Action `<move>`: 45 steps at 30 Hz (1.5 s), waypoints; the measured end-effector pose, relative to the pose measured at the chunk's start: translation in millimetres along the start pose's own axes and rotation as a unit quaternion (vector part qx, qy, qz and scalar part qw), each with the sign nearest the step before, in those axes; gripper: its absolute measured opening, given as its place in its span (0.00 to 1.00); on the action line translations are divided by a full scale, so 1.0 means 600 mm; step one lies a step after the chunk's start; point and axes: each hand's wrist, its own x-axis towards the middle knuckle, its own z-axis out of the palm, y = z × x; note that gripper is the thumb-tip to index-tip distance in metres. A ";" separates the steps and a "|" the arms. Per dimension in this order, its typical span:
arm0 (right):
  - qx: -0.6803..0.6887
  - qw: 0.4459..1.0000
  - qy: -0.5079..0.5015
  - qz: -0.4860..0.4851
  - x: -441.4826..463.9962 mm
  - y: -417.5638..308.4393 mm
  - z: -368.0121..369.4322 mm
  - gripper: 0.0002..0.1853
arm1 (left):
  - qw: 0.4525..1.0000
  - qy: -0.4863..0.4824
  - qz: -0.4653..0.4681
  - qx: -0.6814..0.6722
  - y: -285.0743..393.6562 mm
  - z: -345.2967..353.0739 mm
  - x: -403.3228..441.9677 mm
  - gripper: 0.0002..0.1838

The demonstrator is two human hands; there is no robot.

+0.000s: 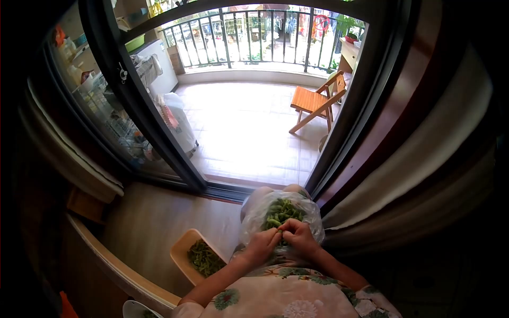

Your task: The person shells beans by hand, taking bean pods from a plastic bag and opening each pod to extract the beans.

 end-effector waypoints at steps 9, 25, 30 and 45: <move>-0.030 0.999 0.010 -0.044 0.007 0.019 0.007 0.06 | 1.000 0.010 -0.007 0.004 -0.002 0.001 0.003 0.13; -0.022 0.996 0.062 -0.066 0.008 -0.006 0.015 0.06 | 0.996 -0.002 -0.027 -0.082 0.009 -0.004 0.010 0.16; 0.056 0.997 0.050 -0.029 0.010 -0.005 0.017 0.05 | 0.993 0.020 -0.047 -0.105 0.008 -0.001 0.011 0.15; 0.026 0.997 0.053 -0.047 0.013 0.001 0.024 0.05 | 0.981 0.041 -0.081 -0.170 -0.033 0.008 0.015 0.17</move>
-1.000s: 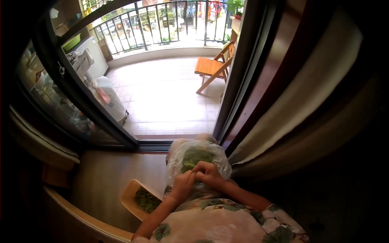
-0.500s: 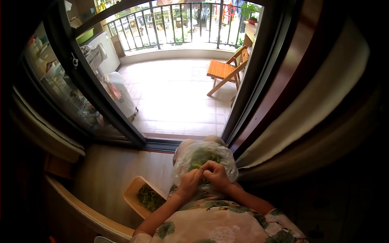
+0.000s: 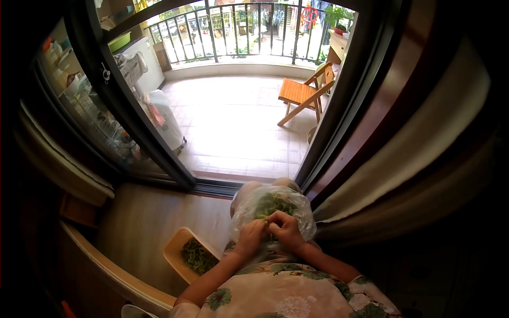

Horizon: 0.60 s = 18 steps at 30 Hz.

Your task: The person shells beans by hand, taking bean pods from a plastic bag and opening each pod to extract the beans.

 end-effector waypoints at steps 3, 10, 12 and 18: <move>0.013 1.000 -0.005 -0.003 0.001 0.001 0.002 0.05 | 1.000 0.004 0.016 0.004 0.005 -0.001 0.000 0.17; 0.105 0.993 -0.040 0.040 0.005 0.014 0.000 0.05 | 0.998 0.007 -0.029 -0.050 -0.005 -0.003 0.000 0.18; 0.122 0.991 -0.043 0.042 0.005 0.006 0.001 0.06 | 0.998 0.007 -0.032 -0.053 -0.006 -0.004 0.001 0.18; -0.073 0.996 -0.024 -0.048 0.001 -0.004 -0.001 0.07 | 0.997 0.020 -0.060 -0.053 0.003 -0.003 0.001 0.19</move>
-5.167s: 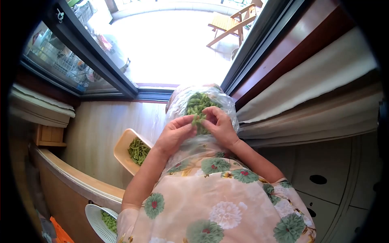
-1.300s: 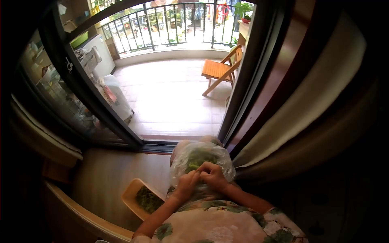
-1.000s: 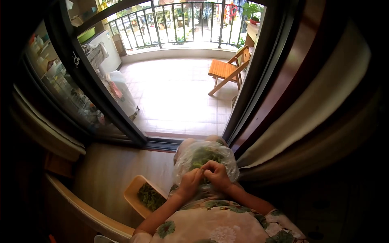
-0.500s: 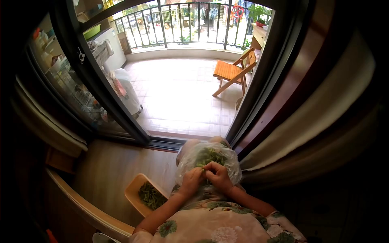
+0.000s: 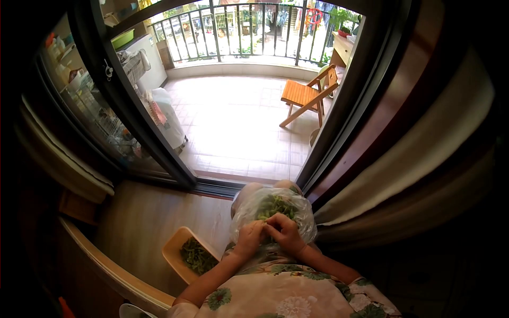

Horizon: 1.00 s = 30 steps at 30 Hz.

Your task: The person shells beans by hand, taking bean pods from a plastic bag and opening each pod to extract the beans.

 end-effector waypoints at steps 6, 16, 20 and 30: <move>-0.040 0.998 0.009 -0.048 -0.001 -0.010 -0.001 0.07 | 0.998 0.023 0.060 0.027 0.001 0.003 0.000 0.19; 0.241 0.959 -0.080 0.122 0.003 0.000 -0.015 0.06 | 0.996 -0.015 0.080 0.031 0.030 0.001 -0.015 0.18; 0.216 0.965 -0.080 0.126 0.003 0.001 -0.018 0.07 | 0.996 -0.026 0.074 0.036 0.013 0.000 -0.010 0.19; 0.263 0.961 -0.002 0.088 -0.004 0.007 -0.006 0.05 | 0.998 -0.063 0.025 -0.010 0.010 0.007 -0.002 0.19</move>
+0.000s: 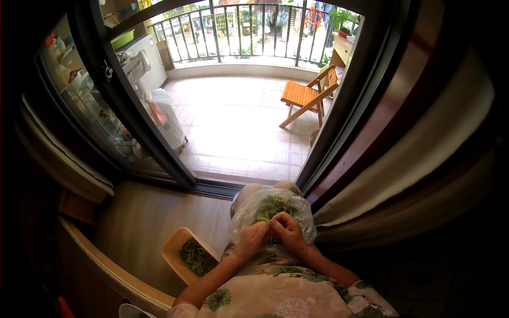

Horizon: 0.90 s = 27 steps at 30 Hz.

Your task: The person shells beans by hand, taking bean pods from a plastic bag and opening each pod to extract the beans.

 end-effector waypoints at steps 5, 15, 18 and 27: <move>-0.005 0.998 0.058 0.008 -0.001 -0.002 0.000 0.04 | 0.999 -0.023 -0.042 0.010 0.011 0.004 -0.005 0.19; -0.005 1.000 -0.029 0.010 0.000 -0.008 -0.002 0.07 | 0.999 0.017 -0.018 -0.034 0.008 0.003 -0.007 0.18; -0.021 0.999 -0.031 0.003 0.000 -0.008 -0.002 0.07 | 0.999 0.028 -0.014 -0.017 0.003 -0.001 -0.007 0.18; 0.030 0.997 -0.031 0.066 0.004 -0.003 -0.013 0.06 | 0.999 0.017 -0.022 -0.041 0.009 0.006 -0.008 0.18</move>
